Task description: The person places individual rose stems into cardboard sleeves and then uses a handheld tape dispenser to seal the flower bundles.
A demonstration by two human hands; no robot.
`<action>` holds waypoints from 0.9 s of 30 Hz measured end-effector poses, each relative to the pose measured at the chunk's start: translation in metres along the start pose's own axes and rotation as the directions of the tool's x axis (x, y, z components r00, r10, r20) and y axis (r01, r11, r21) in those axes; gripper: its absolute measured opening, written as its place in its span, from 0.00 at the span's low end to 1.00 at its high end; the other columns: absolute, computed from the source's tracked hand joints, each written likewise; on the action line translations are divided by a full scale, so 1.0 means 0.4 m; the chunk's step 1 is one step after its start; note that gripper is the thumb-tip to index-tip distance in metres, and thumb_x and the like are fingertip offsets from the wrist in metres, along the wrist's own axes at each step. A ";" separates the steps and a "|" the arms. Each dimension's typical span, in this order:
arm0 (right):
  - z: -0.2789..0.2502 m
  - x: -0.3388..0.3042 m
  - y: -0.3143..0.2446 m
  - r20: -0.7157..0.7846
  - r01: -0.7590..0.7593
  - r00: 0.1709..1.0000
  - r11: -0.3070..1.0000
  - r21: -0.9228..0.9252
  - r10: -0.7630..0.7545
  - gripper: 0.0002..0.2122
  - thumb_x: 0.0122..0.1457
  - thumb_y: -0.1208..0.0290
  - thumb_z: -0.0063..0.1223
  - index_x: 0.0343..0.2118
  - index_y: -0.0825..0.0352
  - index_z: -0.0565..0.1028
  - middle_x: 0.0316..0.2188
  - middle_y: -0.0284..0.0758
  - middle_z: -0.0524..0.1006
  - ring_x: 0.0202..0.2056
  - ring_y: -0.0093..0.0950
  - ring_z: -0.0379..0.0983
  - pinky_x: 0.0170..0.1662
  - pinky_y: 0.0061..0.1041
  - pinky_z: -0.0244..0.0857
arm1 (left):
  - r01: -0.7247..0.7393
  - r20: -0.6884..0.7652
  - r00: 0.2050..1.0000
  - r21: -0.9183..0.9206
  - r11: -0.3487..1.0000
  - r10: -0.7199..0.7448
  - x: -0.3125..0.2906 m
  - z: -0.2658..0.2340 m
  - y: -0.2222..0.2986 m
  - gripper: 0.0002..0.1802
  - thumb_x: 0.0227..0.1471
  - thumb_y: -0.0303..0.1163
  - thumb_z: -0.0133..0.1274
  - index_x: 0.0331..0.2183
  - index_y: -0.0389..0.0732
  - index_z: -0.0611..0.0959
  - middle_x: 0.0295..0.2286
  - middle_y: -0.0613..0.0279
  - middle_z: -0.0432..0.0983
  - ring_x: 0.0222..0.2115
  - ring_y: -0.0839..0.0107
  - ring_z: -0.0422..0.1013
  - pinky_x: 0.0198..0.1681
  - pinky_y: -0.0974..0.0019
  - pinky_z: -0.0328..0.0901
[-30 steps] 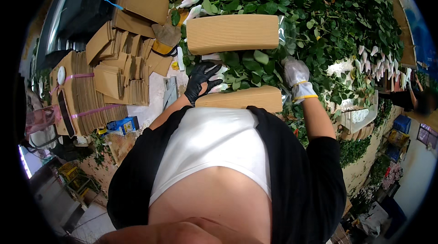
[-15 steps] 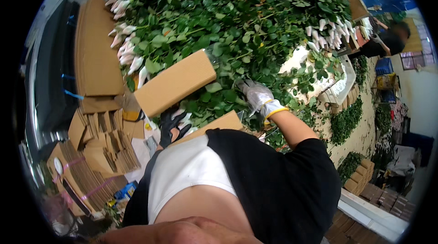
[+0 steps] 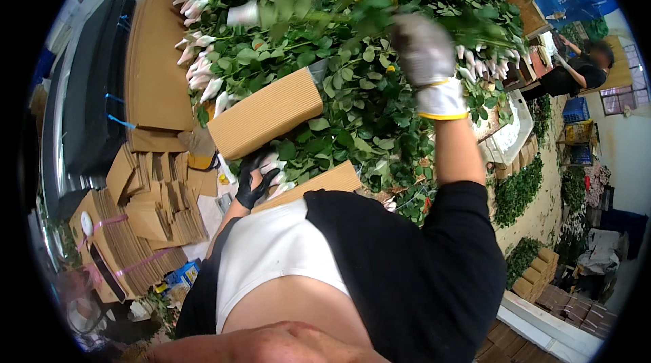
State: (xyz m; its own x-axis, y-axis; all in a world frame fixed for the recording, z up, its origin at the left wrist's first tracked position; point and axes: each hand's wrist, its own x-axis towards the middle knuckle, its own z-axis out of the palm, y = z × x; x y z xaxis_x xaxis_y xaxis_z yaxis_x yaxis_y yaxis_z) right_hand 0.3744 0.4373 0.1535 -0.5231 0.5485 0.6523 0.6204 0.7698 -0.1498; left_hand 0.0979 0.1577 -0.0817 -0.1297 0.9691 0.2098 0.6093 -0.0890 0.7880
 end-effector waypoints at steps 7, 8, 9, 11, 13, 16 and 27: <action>-0.191 -0.092 -0.053 0.462 -0.184 0.887 0.935 0.303 0.025 0.10 0.59 0.67 0.49 0.38 0.65 0.77 0.37 0.41 0.78 0.33 0.34 0.76 0.36 0.28 0.71 | 0.218 0.104 0.973 -0.103 0.970 -0.207 -0.016 -0.005 -0.001 0.27 0.48 0.33 0.59 0.50 0.36 0.73 0.45 0.54 0.74 0.44 0.64 0.72 0.47 0.64 0.67; -0.127 -0.160 -0.030 0.536 -0.082 0.842 0.971 0.224 -0.053 0.10 0.58 0.67 0.49 0.40 0.65 0.76 0.39 0.42 0.78 0.34 0.35 0.76 0.36 0.28 0.71 | 0.167 0.119 0.981 -0.084 0.982 -0.156 -0.019 0.004 -0.013 0.26 0.51 0.34 0.57 0.51 0.36 0.72 0.45 0.56 0.74 0.42 0.66 0.73 0.46 0.64 0.68; -0.077 -0.202 -0.024 0.605 0.041 0.783 0.983 0.180 -0.144 0.11 0.58 0.66 0.48 0.41 0.65 0.76 0.41 0.43 0.77 0.35 0.36 0.76 0.35 0.27 0.70 | 0.242 0.190 0.966 -0.401 0.884 -0.178 -0.013 0.003 -0.014 0.23 0.53 0.33 0.55 0.50 0.36 0.74 0.45 0.56 0.75 0.42 0.67 0.73 0.46 0.65 0.67; -0.025 -0.202 -0.096 0.720 0.186 0.693 0.973 -0.136 -0.032 0.12 0.58 0.66 0.50 0.42 0.65 0.75 0.41 0.43 0.77 0.35 0.34 0.77 0.34 0.25 0.70 | 0.212 0.170 0.975 -0.512 0.832 -0.144 0.000 0.000 -0.006 0.20 0.52 0.32 0.56 0.47 0.35 0.76 0.45 0.55 0.75 0.43 0.65 0.73 0.48 0.64 0.66; 0.001 -0.172 -0.178 0.498 -0.283 0.867 0.796 0.536 -0.027 0.11 0.56 0.68 0.52 0.41 0.62 0.76 0.39 0.37 0.78 0.32 0.31 0.77 0.31 0.26 0.70 | 0.136 0.132 0.984 -0.130 0.982 -0.119 0.015 -0.028 0.042 0.22 0.47 0.33 0.60 0.45 0.35 0.78 0.45 0.52 0.75 0.45 0.60 0.72 0.50 0.63 0.64; 0.082 -0.099 -0.301 0.489 0.156 0.686 0.765 0.624 -0.539 0.16 0.54 0.68 0.54 0.46 0.61 0.73 0.38 0.36 0.78 0.35 0.32 0.76 0.35 0.31 0.70 | 0.178 0.109 0.982 -0.213 0.961 -0.157 0.000 -0.027 0.035 0.28 0.40 0.34 0.65 0.45 0.36 0.78 0.44 0.52 0.75 0.45 0.58 0.71 0.50 0.63 0.65; 0.222 -0.084 -0.325 0.514 0.216 0.170 0.541 0.813 -0.840 0.21 0.51 0.69 0.52 0.51 0.63 0.70 0.50 0.43 0.70 0.52 0.40 0.66 0.54 0.33 0.62 | 0.234 0.030 0.959 -0.650 0.723 -0.283 -0.025 0.051 -0.023 0.31 0.36 0.19 0.64 0.47 0.38 0.76 0.44 0.55 0.75 0.45 0.67 0.71 0.48 0.66 0.68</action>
State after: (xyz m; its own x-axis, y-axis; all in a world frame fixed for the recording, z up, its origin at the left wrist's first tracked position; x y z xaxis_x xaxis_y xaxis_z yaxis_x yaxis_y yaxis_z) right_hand 0.2592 0.3477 0.0851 -0.9112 -0.3856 -0.1451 -0.2522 0.8005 -0.5436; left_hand 0.1094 0.1536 -0.1029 -0.2732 0.9611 -0.0394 -0.0983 0.0129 0.9951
